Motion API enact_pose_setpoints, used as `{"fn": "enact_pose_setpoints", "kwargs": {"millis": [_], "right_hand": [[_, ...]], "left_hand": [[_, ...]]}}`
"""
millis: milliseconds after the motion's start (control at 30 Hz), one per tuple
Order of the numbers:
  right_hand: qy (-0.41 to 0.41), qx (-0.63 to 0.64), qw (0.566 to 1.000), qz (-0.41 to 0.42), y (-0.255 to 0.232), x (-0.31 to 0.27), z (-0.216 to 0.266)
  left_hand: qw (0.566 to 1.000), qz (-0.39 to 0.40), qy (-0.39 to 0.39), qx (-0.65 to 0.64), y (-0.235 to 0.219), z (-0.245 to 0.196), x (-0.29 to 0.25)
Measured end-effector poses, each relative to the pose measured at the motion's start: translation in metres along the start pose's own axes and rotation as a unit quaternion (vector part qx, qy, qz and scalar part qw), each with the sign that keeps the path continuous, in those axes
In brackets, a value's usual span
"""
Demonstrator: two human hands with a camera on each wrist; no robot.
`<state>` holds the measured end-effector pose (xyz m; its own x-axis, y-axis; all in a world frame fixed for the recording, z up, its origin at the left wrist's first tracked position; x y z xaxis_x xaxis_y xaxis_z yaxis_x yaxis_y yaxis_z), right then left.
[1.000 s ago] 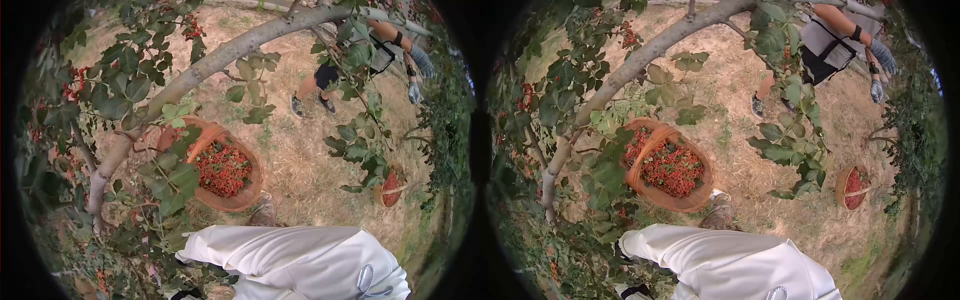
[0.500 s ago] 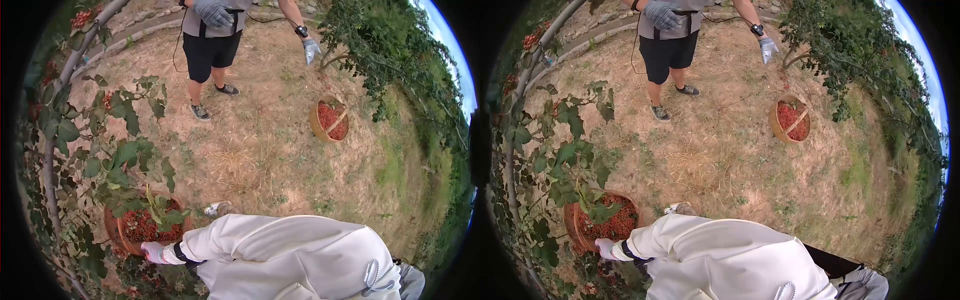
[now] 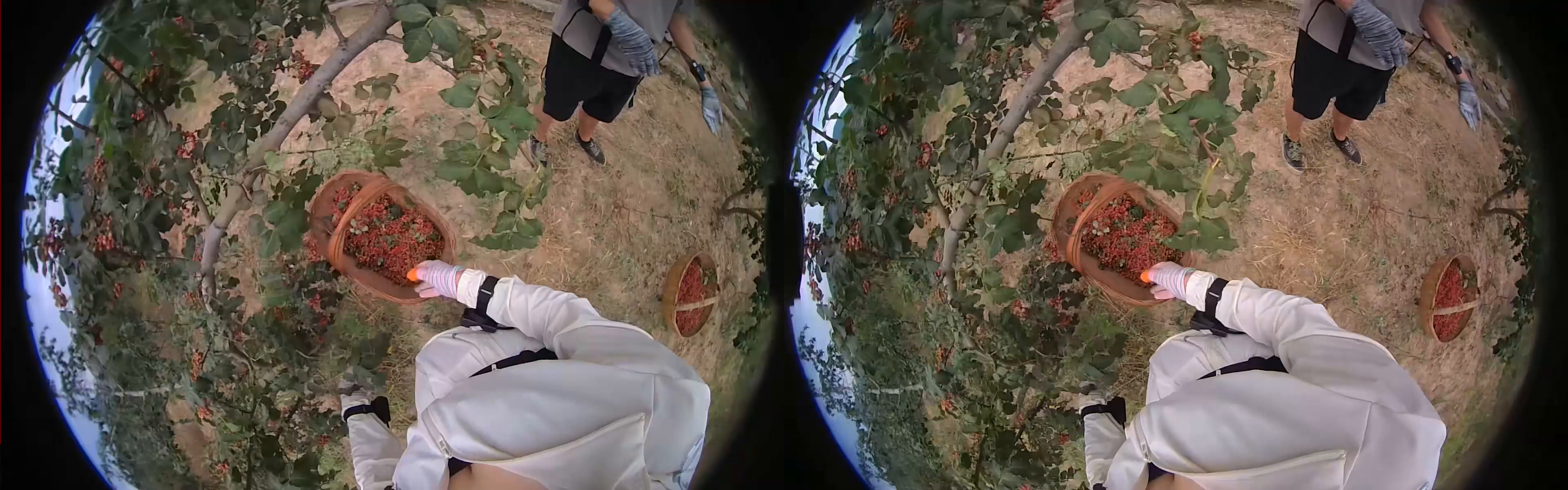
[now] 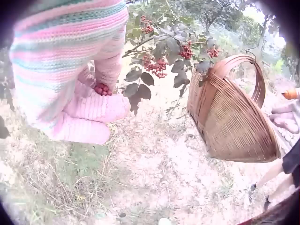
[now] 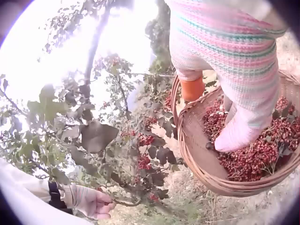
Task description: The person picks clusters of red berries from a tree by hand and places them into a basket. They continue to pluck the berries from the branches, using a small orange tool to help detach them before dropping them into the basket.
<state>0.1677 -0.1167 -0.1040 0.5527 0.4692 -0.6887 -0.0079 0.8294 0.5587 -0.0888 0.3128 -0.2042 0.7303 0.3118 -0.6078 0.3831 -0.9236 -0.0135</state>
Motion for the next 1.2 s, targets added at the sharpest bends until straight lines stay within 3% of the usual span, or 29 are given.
{"fn": "enact_pose_setpoints", "kwargs": {"millis": [100, 133, 167, 200, 233, 267, 300, 333, 367, 400, 433, 500, 533, 567, 633, 667, 733, 767, 800, 833, 900, 933, 967, 1033, 1067, 1100, 1133, 1167, 1200], "right_hand": [[0.061, 0.199, 0.978, 0.009, -0.022, -0.017, -0.018], [0.055, 0.207, 0.976, -0.026, -0.019, -0.027, -0.023], [0.053, 0.210, 0.974, -0.062, -0.016, -0.038, -0.030], [0.060, 0.238, 0.968, -0.043, -0.020, -0.042, -0.041], [0.067, 0.228, 0.970, -0.038, -0.017, -0.051, -0.046], [0.065, 0.233, 0.969, -0.046, -0.014, -0.062, -0.050], [0.063, 0.238, 0.968, -0.053, -0.011, -0.073, -0.051], [0.061, 0.230, 0.970, -0.048, -0.014, -0.079, -0.053], [0.065, 0.223, 0.972, -0.045, -0.018, -0.087, -0.052], [0.047, 0.258, 0.965, -0.024, -0.020, -0.095, -0.047], [0.030, 0.292, 0.956, 0.000, -0.023, -0.098, -0.042], [0.018, 0.242, 0.970, 0.007, -0.030, -0.086, -0.034], [0.017, 0.226, 0.974, 0.001, -0.028, -0.083, -0.024], [0.018, 0.210, 0.977, -0.004, -0.018, -0.079, -0.012], [0.032, 0.197, 0.980, -0.015, 0.002, -0.062, 0.009], [0.067, 0.216, 0.974, -0.001, 0.011, -0.049, 0.018], [0.152, 0.288, 0.945, 0.030, 0.042, -0.031, 0.043], [0.156, 0.290, 0.944, 0.038, 0.069, -0.025, 0.055], [0.162, 0.303, 0.937, 0.064, 0.091, -0.016, 0.066], [0.169, 0.317, 0.929, 0.088, 0.112, -0.007, 0.076], [0.166, 0.345, 0.921, 0.071, 0.160, -0.003, 0.093], [0.177, 0.328, 0.925, 0.075, 0.173, 0.005, 0.089], [0.169, 0.299, 0.935, 0.088, 0.178, 0.015, 0.079], [0.147, 0.245, 0.953, 0.106, 0.165, 0.031, 0.053], [0.134, 0.218, 0.960, 0.115, 0.153, 0.038, 0.045], [0.122, 0.194, 0.966, 0.123, 0.140, 0.039, 0.042], [0.019, 0.024, 0.977, 0.209, 0.124, 0.034, 0.041], [-0.081, -0.147, 0.942, 0.290, 0.112, 0.028, 0.043], [-0.053, -0.231, 0.935, 0.265, 0.103, 0.030, 0.044]], "left_hand": [[0.975, 0.099, -0.042, -0.192, 0.071, -0.017, -0.003], [0.866, 0.229, -0.079, -0.438, 0.091, -0.022, -0.002], [0.887, 0.118, -0.092, -0.437, 0.097, 0.011, 0.027], [0.818, 0.363, -0.062, -0.442, 0.160, -0.082, -0.032], [0.899, 0.368, 0.047, -0.231, 0.167, -0.072, -0.018], [0.880, 0.274, -0.036, -0.386, 0.197, -0.092, -0.037], [0.929, 0.326, 0.041, -0.172, 0.195, -0.065, 0.004], [0.847, 0.431, -0.053, -0.306, 0.216, -0.068, 0.031], [0.726, 0.521, -0.142, -0.425, 0.243, -0.079, 0.052], [0.846, 0.363, -0.126, -0.369, 0.276, -0.122, 0.018], [0.930, 0.187, -0.107, -0.298, 0.299, -0.161, -0.025], [0.939, 0.235, -0.047, -0.247, 0.294, -0.157, -0.014], [0.947, 0.175, -0.087, -0.253, 0.295, -0.169, -0.014], [0.959, 0.135, -0.050, -0.242, 0.289, -0.177, -0.022], [0.927, 0.231, 0.119, -0.270, 0.256, -0.149, -0.007], [0.873, 0.233, 0.084, -0.420, 0.248, -0.162, -0.011], [0.933, 0.119, 0.089, -0.327, 0.249, -0.198, -0.036], [0.961, 0.065, 0.072, -0.260, 0.256, -0.223, -0.051], [0.976, 0.085, 0.055, -0.193, 0.257, -0.233, -0.060], [0.974, 0.070, 0.060, -0.207, 0.259, -0.239, -0.072], [0.935, 0.214, 0.064, -0.277, 0.267, -0.244, -0.090], [0.927, 0.224, -0.015, -0.301, 0.278, -0.235, -0.080], [0.907, 0.280, -0.015, -0.314, 0.294, -0.248, -0.094], [0.922, 0.255, -0.071, -0.282, 0.305, -0.243, -0.098], [0.910, 0.254, -0.050, -0.322, 0.312, -0.224, -0.089], [0.918, 0.210, -0.080, -0.327, 0.315, -0.236, -0.102], [0.899, 0.247, -0.096, -0.349, 0.313, -0.233, -0.100], [0.877, 0.283, -0.111, -0.372, 0.312, -0.229, -0.096], [0.872, 0.280, -0.111, -0.387, 0.313, -0.225, -0.093]]}}
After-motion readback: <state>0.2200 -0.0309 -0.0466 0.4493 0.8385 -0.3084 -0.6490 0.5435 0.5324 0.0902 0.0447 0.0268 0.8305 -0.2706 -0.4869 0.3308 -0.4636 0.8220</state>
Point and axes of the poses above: each hand's wrist, its own x-axis towards the middle knuckle, its own y-axis out of the palm, z = x × y, the point moved 1 cm from there along x, towards the middle knuckle, and after that the axes turned 1 degree about -z, right-handed, at the moved point
